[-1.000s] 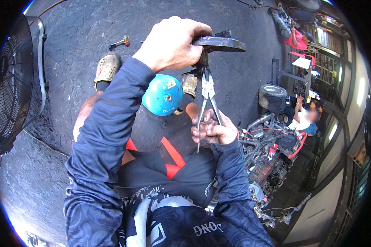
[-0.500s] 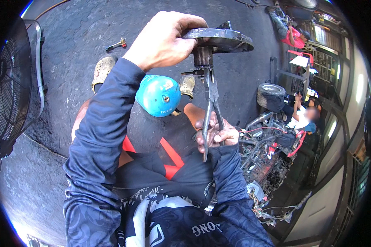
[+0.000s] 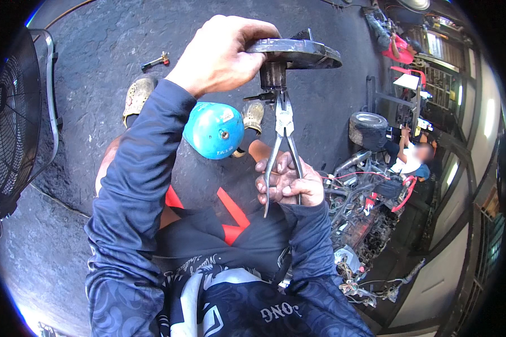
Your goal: The person is disassembling or repairing a drum brake assembly using pliers and hands.
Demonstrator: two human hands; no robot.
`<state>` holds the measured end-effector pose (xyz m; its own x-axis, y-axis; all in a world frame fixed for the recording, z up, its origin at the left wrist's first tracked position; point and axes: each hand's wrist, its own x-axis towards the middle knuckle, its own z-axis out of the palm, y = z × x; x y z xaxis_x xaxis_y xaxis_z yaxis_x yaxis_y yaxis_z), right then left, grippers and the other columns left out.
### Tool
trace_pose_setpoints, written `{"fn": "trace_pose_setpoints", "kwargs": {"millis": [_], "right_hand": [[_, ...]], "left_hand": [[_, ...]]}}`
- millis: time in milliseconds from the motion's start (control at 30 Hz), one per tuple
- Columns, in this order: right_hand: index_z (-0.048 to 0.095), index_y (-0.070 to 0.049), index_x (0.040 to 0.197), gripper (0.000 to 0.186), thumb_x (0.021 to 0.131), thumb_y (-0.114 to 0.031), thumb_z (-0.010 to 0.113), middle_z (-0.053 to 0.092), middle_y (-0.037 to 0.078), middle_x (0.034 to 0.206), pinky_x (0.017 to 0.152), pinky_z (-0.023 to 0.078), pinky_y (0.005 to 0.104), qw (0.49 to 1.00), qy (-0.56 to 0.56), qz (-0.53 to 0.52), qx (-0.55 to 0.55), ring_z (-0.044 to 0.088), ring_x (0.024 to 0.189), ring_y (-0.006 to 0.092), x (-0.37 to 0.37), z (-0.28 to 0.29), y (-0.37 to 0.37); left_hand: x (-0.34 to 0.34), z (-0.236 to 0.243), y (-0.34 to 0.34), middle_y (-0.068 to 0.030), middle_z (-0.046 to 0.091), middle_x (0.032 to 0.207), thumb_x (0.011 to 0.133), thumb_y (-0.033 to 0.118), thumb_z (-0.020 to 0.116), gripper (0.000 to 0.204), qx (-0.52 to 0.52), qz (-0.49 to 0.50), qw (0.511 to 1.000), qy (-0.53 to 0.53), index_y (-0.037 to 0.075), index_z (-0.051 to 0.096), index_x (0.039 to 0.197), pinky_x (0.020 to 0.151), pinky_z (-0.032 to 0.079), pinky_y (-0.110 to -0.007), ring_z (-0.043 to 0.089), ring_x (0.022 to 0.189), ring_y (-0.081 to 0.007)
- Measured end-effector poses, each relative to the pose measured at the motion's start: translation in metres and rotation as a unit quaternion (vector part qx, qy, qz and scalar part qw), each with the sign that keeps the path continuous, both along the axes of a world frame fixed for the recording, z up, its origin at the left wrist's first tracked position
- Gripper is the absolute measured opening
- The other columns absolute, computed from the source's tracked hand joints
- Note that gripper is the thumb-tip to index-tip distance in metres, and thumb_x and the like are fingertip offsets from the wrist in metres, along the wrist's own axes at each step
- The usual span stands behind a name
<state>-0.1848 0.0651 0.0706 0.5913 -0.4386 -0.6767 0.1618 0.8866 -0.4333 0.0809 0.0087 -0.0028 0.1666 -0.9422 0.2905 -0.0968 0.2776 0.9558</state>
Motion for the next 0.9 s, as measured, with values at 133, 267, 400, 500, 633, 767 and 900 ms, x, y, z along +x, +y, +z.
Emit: {"fn": "trace_pose_setpoints", "kwargs": {"millis": [133, 267, 400, 500, 633, 767, 900], "right_hand": [[0.049, -0.002, 0.096, 0.04, 0.058, 0.008, 0.055, 0.048, 0.029, 0.114, 0.063, 0.052, 0.055, 0.992, -0.105, -0.007, 0.065, 0.059, 0.087, 0.0429, -0.018, -0.004, -0.004], [0.049, 0.0, 0.097, 0.04, 0.06, 0.012, 0.058, 0.05, 0.029, 0.11, 0.066, 0.052, 0.0572, 0.974, -0.195, 0.005, 0.115, 0.059, 0.087, 0.0445, -0.024, -0.009, -0.006], [0.047, 0.001, 0.1, 0.041, 0.064, 0.016, 0.056, 0.05, 0.029, 0.11, 0.066, 0.052, 0.0589, 0.952, -0.272, 0.072, 0.117, 0.059, 0.088, 0.0448, -0.022, -0.007, -0.02], [0.047, 0.0, 0.098, 0.039, 0.063, 0.015, 0.055, 0.051, 0.027, 0.104, 0.06, 0.051, 0.0546, 0.943, -0.299, 0.069, 0.128, 0.06, 0.081, 0.0408, -0.026, -0.014, -0.016], [0.046, -0.002, 0.094, 0.037, 0.06, 0.011, 0.054, 0.051, 0.024, 0.097, 0.055, 0.048, 0.0486, 0.952, -0.271, 0.001, 0.145, 0.057, 0.073, 0.0354, -0.016, -0.002, 0.0], [0.046, -0.003, 0.091, 0.037, 0.056, 0.007, 0.055, 0.05, 0.022, 0.092, 0.056, 0.045, 0.0464, 0.977, -0.181, -0.021, 0.107, 0.054, 0.071, 0.0322, -0.011, 0.009, 0.004], [0.047, -0.002, 0.095, 0.032, 0.064, 0.005, 0.053, 0.048, 0.027, 0.1, 0.062, 0.046, 0.0469, 0.999, -0.051, 0.013, -0.011, 0.053, 0.08, 0.0368, -0.002, 0.025, 0.007]], "left_hand": [[0.002, 0.004, 0.002, -0.0063, 0.065, 0.087, 0.08, -0.003, 0.055, 0.022, -0.026, -0.001, 0.999, 0.047, -0.005, 0.062, 0.101, 0.08, 0.05, -0.027, 0.06, 0.084, -0.0109], [0.004, 0.005, 0.003, -0.0027, 0.063, 0.084, 0.084, 0.008, 0.063, 0.016, -0.044, -0.018, 0.993, 0.107, -0.002, 0.064, 0.097, 0.075, 0.049, -0.025, 0.057, 0.08, -0.0084], [0.002, 0.008, 0.003, -0.001, 0.062, 0.082, 0.086, 0.013, 0.065, 0.017, -0.056, -0.022, 0.992, 0.114, -0.001, 0.064, 0.096, 0.073, 0.048, -0.024, 0.056, 0.078, -0.008], [0.002, 0.01, 0.003, -0.0007, 0.062, 0.081, 0.086, 0.013, 0.065, 0.017, -0.081, -0.01, 0.991, 0.102, -0.001, 0.063, 0.095, 0.073, 0.047, -0.024, 0.055, 0.078, -0.0076], [0.003, 0.01, 0.004, 0.0, 0.061, 0.08, 0.087, 0.013, 0.064, 0.017, -0.076, -0.015, 0.99, 0.116, -0.001, 0.063, 0.094, 0.073, 0.047, -0.023, 0.055, 0.078, -0.007], [0.004, 0.013, 0.004, 0.001, 0.061, 0.08, 0.087, 0.014, 0.065, 0.017, -0.055, -0.023, 0.991, 0.122, -0.002, 0.063, 0.094, 0.072, 0.047, -0.023, 0.054, 0.078, -0.0062], [0.004, 0.012, 0.005, 0.0012, 0.061, 0.081, 0.087, 0.014, 0.065, 0.017, -0.049, -0.019, 0.992, 0.119, -0.002, 0.063, 0.094, 0.073, 0.047, -0.022, 0.054, 0.079, -0.0061]]}}
